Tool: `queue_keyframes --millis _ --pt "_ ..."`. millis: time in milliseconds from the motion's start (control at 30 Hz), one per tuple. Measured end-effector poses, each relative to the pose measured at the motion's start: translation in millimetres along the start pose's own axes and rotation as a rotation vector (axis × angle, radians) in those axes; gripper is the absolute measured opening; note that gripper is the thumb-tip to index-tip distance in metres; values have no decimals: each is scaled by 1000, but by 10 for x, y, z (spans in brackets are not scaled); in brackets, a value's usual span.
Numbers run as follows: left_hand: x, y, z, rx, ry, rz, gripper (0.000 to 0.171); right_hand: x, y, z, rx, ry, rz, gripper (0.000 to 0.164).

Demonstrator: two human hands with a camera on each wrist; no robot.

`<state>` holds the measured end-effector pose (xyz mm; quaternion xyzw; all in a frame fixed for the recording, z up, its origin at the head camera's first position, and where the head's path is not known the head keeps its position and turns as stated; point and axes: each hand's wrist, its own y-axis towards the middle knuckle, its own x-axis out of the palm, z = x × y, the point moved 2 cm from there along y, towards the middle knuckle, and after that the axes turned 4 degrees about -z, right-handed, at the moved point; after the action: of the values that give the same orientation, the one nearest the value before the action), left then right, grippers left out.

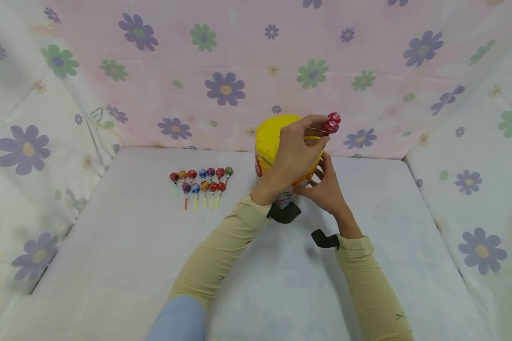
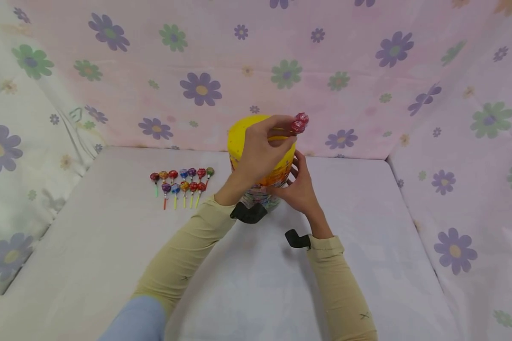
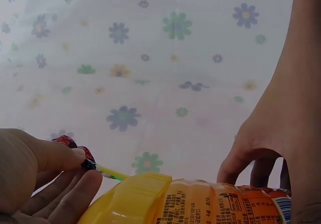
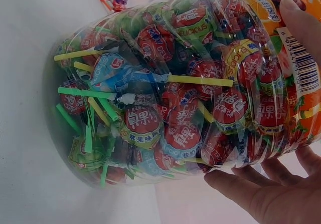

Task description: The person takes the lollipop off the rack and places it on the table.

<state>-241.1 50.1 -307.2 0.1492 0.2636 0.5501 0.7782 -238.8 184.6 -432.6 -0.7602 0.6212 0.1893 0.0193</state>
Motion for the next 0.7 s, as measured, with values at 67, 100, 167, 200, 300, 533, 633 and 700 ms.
queue_keyframes --millis 67,100,167,200,300,533,633,700 --pt "17 17 2 8 19 2 34 -4 0 5 -3 0 2 105" --pt "24 25 4 13 31 4 33 -4 0 2 -5 2 1 105" --pt "33 34 10 19 48 11 31 -5 2 7 -7 -1 0 104" --pt "36 37 13 20 54 16 30 -3 2 6 -6 -3 0 104" --pt "41 34 15 30 68 30 30 -3 -1 1 -2 -6 -1 103" --pt "40 45 32 69 76 75 31 -5 -14 -17 4 -15 5 103" --pt "22 80 113 128 59 98 30 0 -16 -18 -1 -13 2 103" --pt "-7 91 178 148 55 97 31 3 -18 -22 -1 -16 2 102"
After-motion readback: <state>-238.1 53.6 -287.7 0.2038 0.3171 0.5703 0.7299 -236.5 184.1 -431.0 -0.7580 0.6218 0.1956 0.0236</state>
